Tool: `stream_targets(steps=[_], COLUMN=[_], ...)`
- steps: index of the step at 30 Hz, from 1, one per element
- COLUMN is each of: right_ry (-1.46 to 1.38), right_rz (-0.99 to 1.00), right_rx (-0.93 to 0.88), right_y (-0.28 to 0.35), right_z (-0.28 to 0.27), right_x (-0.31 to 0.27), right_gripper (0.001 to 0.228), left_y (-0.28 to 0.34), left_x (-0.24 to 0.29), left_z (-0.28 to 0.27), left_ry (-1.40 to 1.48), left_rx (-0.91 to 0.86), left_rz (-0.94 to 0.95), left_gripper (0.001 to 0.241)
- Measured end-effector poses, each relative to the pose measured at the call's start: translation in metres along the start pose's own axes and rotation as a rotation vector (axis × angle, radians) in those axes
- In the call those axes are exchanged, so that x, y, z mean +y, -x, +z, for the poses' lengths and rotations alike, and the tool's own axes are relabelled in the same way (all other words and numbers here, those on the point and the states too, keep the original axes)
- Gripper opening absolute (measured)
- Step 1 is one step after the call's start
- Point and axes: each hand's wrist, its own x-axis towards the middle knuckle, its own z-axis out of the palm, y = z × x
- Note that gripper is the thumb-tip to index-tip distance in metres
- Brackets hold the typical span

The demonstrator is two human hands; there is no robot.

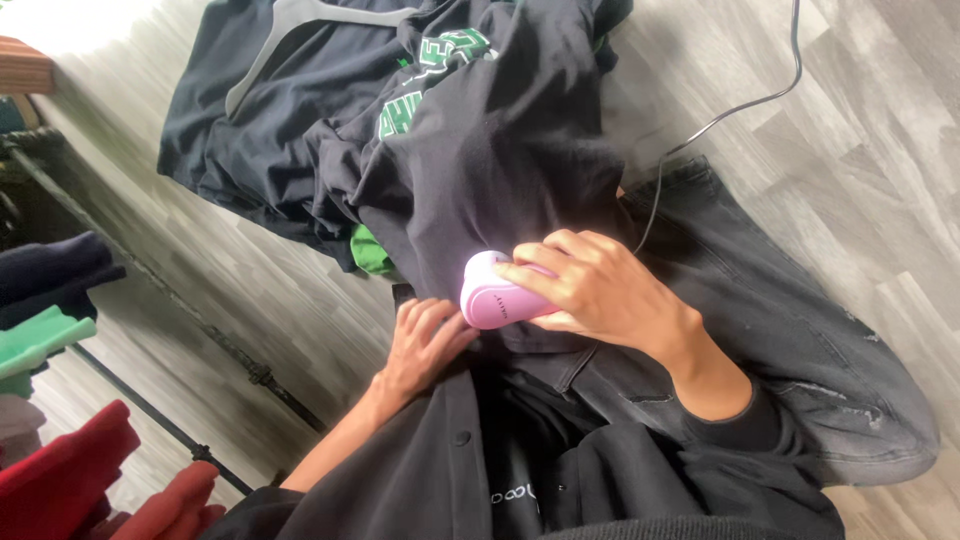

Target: The person uses a pink handheld lint remover to clean a dark grey sweatshirt. They hold the garment taut with one hand while moving the device over the fabric surface to remove lint.

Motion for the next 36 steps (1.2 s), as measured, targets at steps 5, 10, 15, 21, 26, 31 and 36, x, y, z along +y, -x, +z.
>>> stream_targets(steps=[5, 10, 15, 21, 26, 31, 36], right_ry=[0.027, 0.005, 0.092, 0.16, 0.148, 0.113, 0.091], right_rz=[-0.021, -0.017, 0.033, 0.05, 0.001, -0.026, -0.083], right_rx=[0.02, 0.083, 0.275, 0.407, 0.339, 0.132, 0.02], right_y=[-0.001, -0.003, -0.006, -0.005, -0.01, -0.011, -0.006], right_z=[0.007, 0.006, 0.011, 0.029, 0.017, 0.007, 0.018], right_x=[-0.005, -0.005, -0.001, 0.005, -0.002, -0.019, -0.024], right_gripper=[0.058, 0.054, 0.057, 0.057, 0.056, 0.054, 0.054], left_y=[0.002, -0.003, -0.005, -0.004, 0.009, 0.014, 0.042], left_x=[-0.002, -0.001, 0.001, 0.002, -0.003, -0.001, -0.023], left_z=[-0.001, 0.006, 0.012, -0.003, -0.006, -0.004, 0.003], left_ry=[-0.07, -0.089, -0.214, -0.184, -0.132, 0.053, 0.611], left_rx=[-0.156, -0.151, -0.108, -0.145, -0.171, -0.046, -0.066], left_rz=[0.025, 0.029, 0.025, 0.028, 0.0, -0.256, -1.247], left_gripper=[0.016, 0.013, 0.013, 0.01, 0.011, 0.011, 0.05])
